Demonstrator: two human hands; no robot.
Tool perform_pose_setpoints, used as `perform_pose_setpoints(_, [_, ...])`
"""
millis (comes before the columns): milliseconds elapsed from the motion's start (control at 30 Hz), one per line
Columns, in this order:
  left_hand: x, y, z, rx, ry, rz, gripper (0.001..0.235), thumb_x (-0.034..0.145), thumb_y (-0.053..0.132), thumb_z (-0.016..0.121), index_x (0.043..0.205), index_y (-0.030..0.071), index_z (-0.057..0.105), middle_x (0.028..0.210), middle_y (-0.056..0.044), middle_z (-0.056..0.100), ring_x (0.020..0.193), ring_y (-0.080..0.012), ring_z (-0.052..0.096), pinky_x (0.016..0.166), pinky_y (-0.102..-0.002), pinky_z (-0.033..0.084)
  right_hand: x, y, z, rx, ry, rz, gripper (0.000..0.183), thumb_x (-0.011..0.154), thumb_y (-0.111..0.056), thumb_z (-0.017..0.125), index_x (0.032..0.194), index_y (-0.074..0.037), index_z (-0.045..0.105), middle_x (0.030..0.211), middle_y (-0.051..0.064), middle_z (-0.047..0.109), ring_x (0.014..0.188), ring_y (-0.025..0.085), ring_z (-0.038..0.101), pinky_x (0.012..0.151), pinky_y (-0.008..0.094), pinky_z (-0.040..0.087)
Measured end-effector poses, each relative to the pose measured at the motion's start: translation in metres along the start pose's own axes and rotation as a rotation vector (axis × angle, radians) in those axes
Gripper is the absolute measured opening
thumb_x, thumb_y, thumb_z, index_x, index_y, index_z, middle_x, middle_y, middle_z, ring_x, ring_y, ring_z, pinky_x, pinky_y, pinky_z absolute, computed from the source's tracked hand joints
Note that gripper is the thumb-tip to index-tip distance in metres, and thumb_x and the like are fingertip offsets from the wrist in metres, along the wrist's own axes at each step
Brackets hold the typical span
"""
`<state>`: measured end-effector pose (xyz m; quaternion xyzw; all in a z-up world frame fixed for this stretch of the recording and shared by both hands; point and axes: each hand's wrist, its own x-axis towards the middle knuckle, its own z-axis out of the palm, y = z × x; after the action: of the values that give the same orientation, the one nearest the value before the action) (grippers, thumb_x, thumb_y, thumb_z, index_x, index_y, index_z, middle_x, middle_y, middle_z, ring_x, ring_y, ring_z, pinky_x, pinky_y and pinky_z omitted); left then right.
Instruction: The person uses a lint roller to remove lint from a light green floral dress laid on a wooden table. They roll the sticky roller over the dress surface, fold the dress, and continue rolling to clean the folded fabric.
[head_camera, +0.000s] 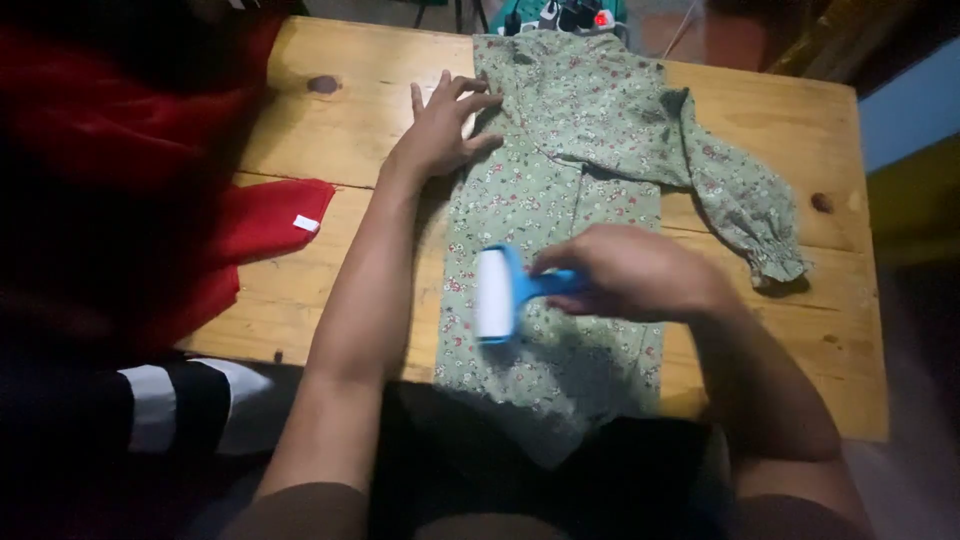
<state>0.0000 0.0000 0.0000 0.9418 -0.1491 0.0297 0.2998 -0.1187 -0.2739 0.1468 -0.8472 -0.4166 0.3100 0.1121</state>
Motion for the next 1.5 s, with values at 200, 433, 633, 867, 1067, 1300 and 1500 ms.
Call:
perform_pose_setpoints(200, [0.002,-0.005,0.004,0.018,0.021,0.012,0.052,0.095,0.039,0.075,0.143,0.022,0.062,0.146,-0.011,0.049,0.151,-0.0484,0.021,0.111,-0.079,-0.005,-0.007,-0.028,0.013,0.058,-0.13,0.052,0.017,0.094,-0.018,0.067,0.109,-0.025,0.072,0.087,-0.008,0.076,0.073,0.006,0.072,0.066,0.022,0.057])
perform_pose_setpoints(433, [0.002,-0.002,0.001,0.034,0.013,0.001,0.052,0.095,0.041,0.074,0.142,0.022,0.062,0.149,-0.014,0.047,0.151,-0.0499,0.021,0.111,-0.081,-0.003,-0.025,-0.032,0.017,-0.088,-0.195,0.082,0.023,0.084,-0.022,0.076,0.105,-0.03,0.074,0.084,-0.01,0.077,0.075,0.01,0.074,0.067,0.03,0.054])
perform_pose_setpoints(633, [0.001,-0.001,0.001,0.038,0.021,-0.001,0.053,0.095,0.04,0.075,0.143,0.023,0.062,0.148,-0.012,0.048,0.151,-0.047,0.024,0.111,-0.08,-0.002,0.002,-0.046,0.049,0.016,-0.084,-0.178,0.014,0.095,-0.018,0.067,0.109,-0.016,0.064,0.087,0.007,0.073,0.072,0.024,0.071,0.061,0.042,0.053])
perform_pose_setpoints(867, [0.001,0.002,-0.001,0.023,-0.011,-0.024,0.061,0.095,0.041,0.074,0.148,0.016,0.056,0.152,-0.013,0.047,0.152,-0.0453,0.022,0.113,-0.078,-0.005,-0.03,-0.034,0.014,-0.117,-0.27,0.088,0.012,0.088,-0.023,0.067,0.097,-0.026,0.074,0.082,-0.005,0.073,0.074,0.014,0.07,0.065,0.033,0.051])
perform_pose_setpoints(1067, [0.0,0.0,-0.002,0.008,0.004,-0.006,0.06,0.094,0.041,0.075,0.146,0.016,0.058,0.151,-0.011,0.048,0.152,-0.0463,0.022,0.112,-0.079,-0.005,-0.014,-0.038,0.04,-0.102,-0.202,-0.076,0.006,0.089,-0.026,0.067,0.094,-0.023,0.069,0.079,0.0,0.071,0.071,0.021,0.07,0.063,0.039,0.05])
perform_pose_setpoints(1300, [-0.002,0.009,-0.007,0.01,-0.013,-0.036,0.063,0.093,0.041,0.075,0.147,0.013,0.056,0.152,-0.012,0.047,0.152,-0.0448,0.023,0.114,-0.077,-0.004,-0.015,-0.045,0.048,-0.032,-0.145,-0.203,0.008,0.093,-0.02,0.058,0.095,-0.016,0.065,0.079,0.006,0.071,0.071,0.027,0.071,0.062,0.043,0.052])
perform_pose_setpoints(1500, [0.0,0.001,-0.003,0.005,0.009,-0.03,0.062,0.094,0.047,0.072,0.145,0.014,0.058,0.153,-0.015,0.049,0.152,-0.0454,0.024,0.113,-0.08,-0.001,-0.032,-0.038,0.024,-0.177,-0.184,-0.039,0.013,0.095,-0.025,0.066,0.106,-0.023,0.073,0.09,-0.003,0.075,0.078,0.016,0.074,0.065,0.032,0.058])
